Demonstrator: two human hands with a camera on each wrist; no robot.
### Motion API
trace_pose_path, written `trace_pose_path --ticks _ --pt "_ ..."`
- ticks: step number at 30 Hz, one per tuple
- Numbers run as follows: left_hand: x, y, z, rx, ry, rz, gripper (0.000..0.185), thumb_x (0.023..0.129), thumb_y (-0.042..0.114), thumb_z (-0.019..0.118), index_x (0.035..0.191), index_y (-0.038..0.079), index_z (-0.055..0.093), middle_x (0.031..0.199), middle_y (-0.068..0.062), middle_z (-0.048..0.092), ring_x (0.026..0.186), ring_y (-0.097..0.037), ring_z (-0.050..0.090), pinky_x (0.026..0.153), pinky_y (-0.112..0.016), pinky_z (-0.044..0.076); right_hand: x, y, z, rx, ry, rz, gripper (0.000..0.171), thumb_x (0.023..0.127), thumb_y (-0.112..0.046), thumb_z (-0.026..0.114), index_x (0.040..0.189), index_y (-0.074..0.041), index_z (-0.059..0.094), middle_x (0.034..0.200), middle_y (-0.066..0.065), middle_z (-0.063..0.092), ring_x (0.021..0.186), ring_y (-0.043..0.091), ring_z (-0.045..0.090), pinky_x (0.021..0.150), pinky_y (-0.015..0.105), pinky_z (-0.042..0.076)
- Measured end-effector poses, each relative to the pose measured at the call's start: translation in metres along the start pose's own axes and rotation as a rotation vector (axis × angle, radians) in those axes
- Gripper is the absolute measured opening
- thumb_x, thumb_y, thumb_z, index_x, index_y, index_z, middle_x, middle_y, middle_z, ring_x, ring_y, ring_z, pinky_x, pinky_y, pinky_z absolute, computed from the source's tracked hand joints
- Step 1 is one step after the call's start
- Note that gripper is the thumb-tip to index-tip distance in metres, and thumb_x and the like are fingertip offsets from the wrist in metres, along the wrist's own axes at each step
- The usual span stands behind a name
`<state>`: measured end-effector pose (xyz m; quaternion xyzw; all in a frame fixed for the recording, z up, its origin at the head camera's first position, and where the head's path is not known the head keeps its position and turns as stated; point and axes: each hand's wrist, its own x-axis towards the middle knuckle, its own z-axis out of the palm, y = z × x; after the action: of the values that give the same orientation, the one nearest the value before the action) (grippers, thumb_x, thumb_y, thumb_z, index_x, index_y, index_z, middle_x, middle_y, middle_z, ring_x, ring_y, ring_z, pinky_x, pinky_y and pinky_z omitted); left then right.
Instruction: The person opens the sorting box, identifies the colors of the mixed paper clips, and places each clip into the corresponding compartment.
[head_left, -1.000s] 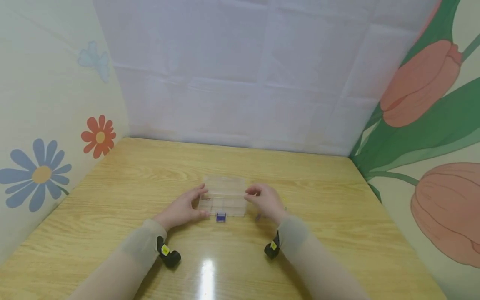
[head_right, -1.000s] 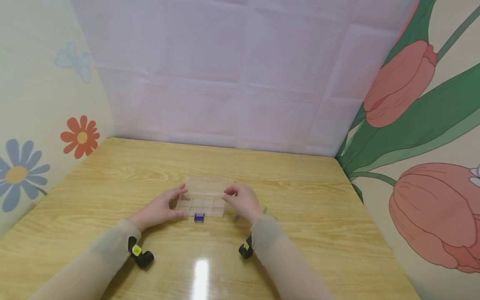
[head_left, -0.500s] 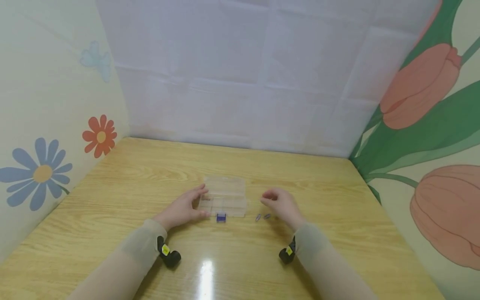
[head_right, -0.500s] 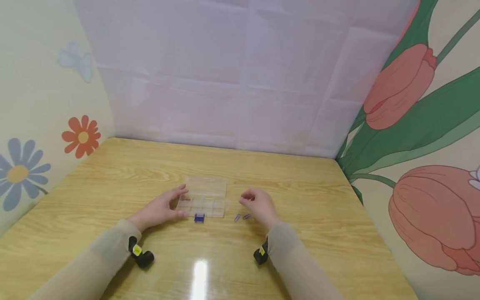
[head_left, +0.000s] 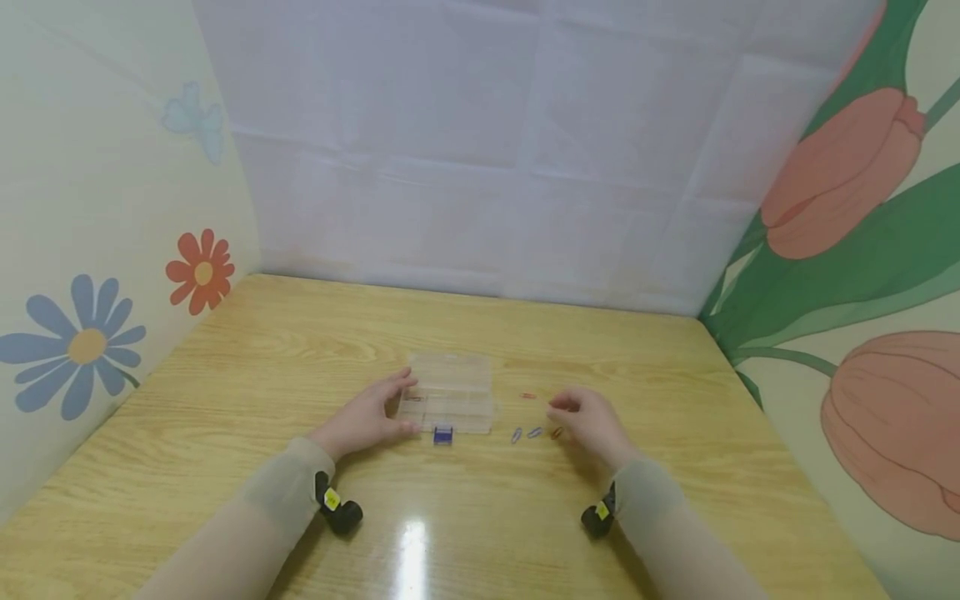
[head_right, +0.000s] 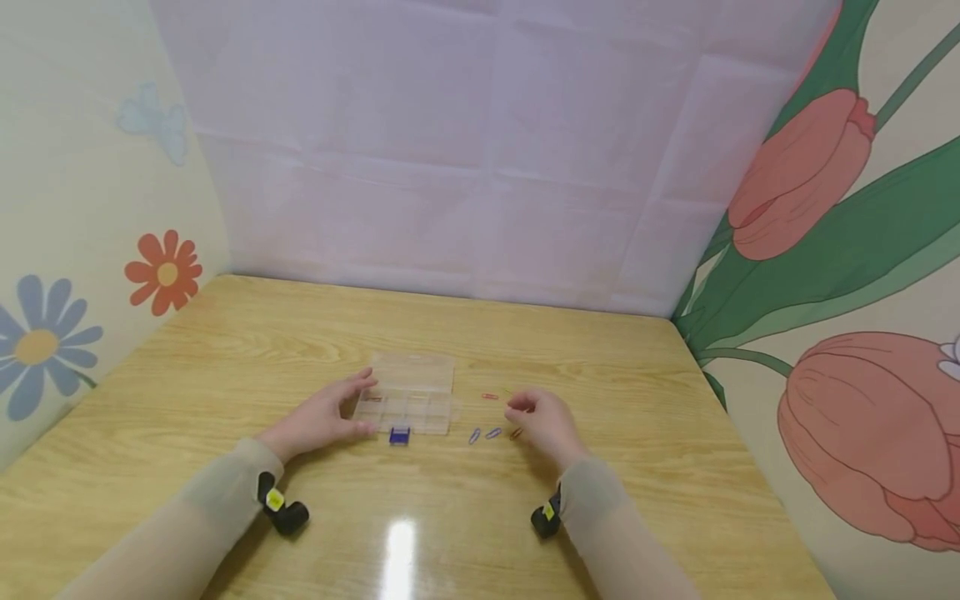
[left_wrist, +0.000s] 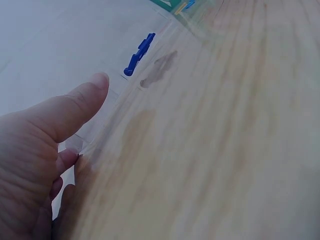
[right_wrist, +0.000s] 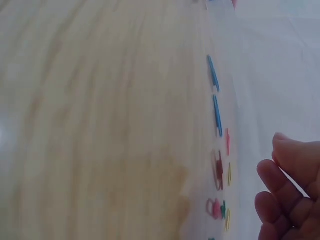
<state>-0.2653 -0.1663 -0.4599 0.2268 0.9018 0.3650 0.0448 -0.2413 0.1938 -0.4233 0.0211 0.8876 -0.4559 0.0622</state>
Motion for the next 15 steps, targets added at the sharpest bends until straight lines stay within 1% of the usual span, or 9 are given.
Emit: trace_pose_path --ticks 3,8,12,15 --pt "0.0 0.0 0.0 -0.003 0.001 -0.002 0.086 0.08 0.046 0.075 0.147 0.009 0.038 0.159 -0.007 0.019 0.142 -0.038 0.019 0.113 -0.058 0.017 -0.001 0.004 -0.001 0.02 0.001 0.022 0.021 0.089 -0.015 0.068 0.108 -0.006 0.067 0.098 0.006 0.065 0.066 0.02 0.058 0.059 0.031 0.053" --pt "0.0 -0.001 0.001 0.002 0.002 -0.004 0.086 0.079 0.046 0.076 0.147 0.009 0.038 0.159 -0.007 0.019 0.142 -0.038 0.02 0.113 -0.058 0.017 -0.001 0.008 -0.002 0.044 -0.005 0.065 0.02 0.088 -0.013 0.069 0.107 -0.007 0.068 0.097 0.006 0.065 0.07 0.019 0.059 0.063 0.03 0.052" --pt "0.0 -0.001 0.001 0.007 0.003 -0.006 0.086 0.079 0.046 0.076 0.147 0.009 0.038 0.159 -0.007 0.019 0.142 -0.038 0.02 0.113 -0.058 0.017 -0.002 0.011 -0.004 0.038 -0.012 0.078 0.019 0.087 -0.014 0.069 0.105 -0.007 0.068 0.094 0.006 0.064 0.072 0.02 0.059 0.064 0.031 0.051" --pt "0.0 -0.001 0.001 0.01 0.003 -0.007 0.086 0.079 0.047 0.076 0.147 0.01 0.038 0.159 -0.007 0.019 0.142 -0.038 0.02 0.113 -0.057 0.017 -0.003 0.013 -0.005 0.012 -0.014 0.075 0.019 0.088 -0.015 0.069 0.105 -0.007 0.068 0.093 0.005 0.065 0.074 0.02 0.06 0.066 0.031 0.049"
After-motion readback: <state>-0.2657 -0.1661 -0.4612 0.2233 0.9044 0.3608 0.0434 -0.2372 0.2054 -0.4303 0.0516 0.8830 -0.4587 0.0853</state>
